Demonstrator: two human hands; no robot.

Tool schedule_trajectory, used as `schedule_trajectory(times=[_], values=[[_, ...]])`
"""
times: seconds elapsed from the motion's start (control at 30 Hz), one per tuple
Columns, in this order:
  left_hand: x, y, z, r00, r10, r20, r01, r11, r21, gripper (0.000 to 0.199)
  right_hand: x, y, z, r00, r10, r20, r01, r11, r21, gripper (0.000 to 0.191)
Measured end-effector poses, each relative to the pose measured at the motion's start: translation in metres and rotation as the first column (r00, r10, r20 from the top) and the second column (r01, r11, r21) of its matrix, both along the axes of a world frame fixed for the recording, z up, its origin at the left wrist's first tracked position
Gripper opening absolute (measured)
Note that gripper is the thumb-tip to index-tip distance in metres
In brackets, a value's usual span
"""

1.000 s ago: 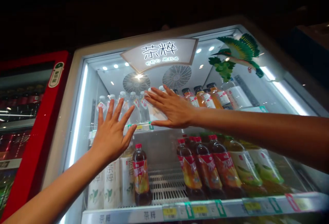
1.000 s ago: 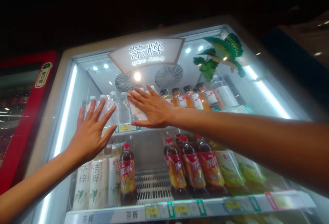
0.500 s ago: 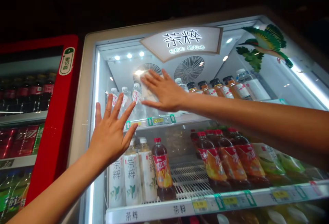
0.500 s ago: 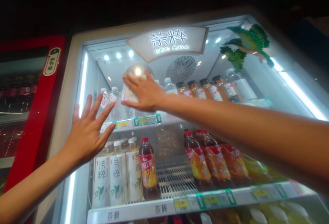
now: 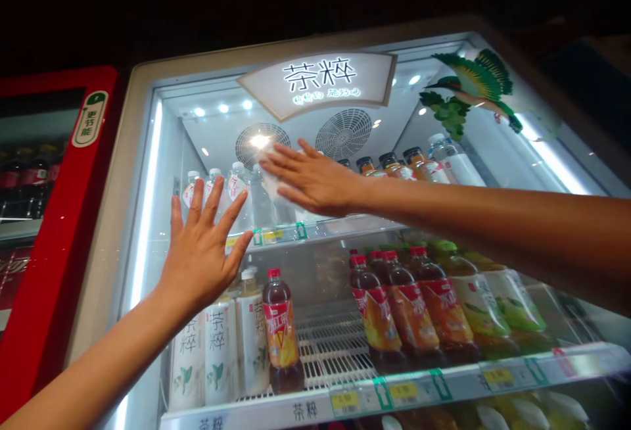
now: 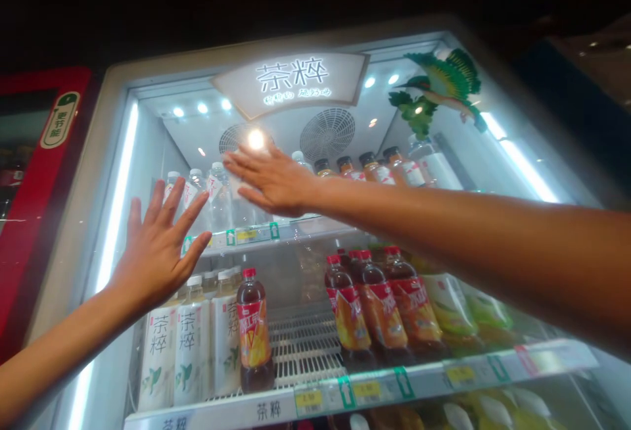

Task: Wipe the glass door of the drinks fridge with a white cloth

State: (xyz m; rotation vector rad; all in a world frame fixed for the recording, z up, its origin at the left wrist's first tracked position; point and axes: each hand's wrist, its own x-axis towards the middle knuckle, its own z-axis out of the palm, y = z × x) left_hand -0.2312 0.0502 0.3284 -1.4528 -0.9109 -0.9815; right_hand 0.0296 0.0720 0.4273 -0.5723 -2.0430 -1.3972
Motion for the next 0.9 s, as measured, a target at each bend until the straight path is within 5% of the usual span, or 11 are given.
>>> schedule_trajectory(times=[0.1, 0.27, 0.37, 0.43, 0.53, 0.63, 0.8, 0.9], values=[[0.038, 0.000, 0.004, 1.000, -0.014, 0.001, 0.014, 1.000, -0.004, 0.061, 0.047, 0.001, 0.004, 0.984, -0.036, -0.174, 0.035, 0.999, -0.013, 0.071], [0.116, 0.001, 0.010, 0.998, -0.057, -0.013, 0.058, 0.998, 0.022, 0.061, 0.130, 0.005, -0.003, 0.999, 0.001, 0.054, -0.001, 1.000, 0.005, 0.072], [0.163, 0.002, 0.012, 0.997, -0.080, -0.014, 0.080, 0.996, 0.038, 0.062, 0.175, 0.006, -0.003, 0.989, -0.030, -0.147, 0.032, 0.999, 0.013, 0.074], [0.191, 0.002, 0.012, 0.995, -0.093, -0.020, 0.094, 0.994, 0.048, 0.063, 0.193, 0.004, -0.014, 0.981, -0.026, -0.193, 0.031, 0.999, 0.027, 0.074], [0.229, 0.001, 0.013, 0.994, -0.107, -0.037, 0.109, 0.992, 0.056, 0.064, 0.200, -0.001, -0.045, 0.998, 0.012, 0.059, -0.016, 0.998, 0.060, 0.071], [0.257, -0.002, 0.016, 0.992, -0.120, -0.045, 0.123, 0.989, 0.082, 0.064, 0.211, -0.004, -0.055, 0.971, 0.024, 0.238, -0.040, 0.997, 0.062, 0.069], [0.281, -0.001, 0.017, 0.992, -0.107, -0.060, 0.112, 0.990, 0.083, 0.065, 0.277, 0.003, -0.027, 0.987, 0.019, -0.162, -0.019, 1.000, 0.005, 0.080], [0.289, 0.004, 0.017, 0.994, -0.087, -0.071, 0.090, 0.995, 0.045, 0.068, 0.311, 0.004, -0.031, 0.999, 0.038, 0.008, -0.039, 0.999, 0.005, 0.087]])
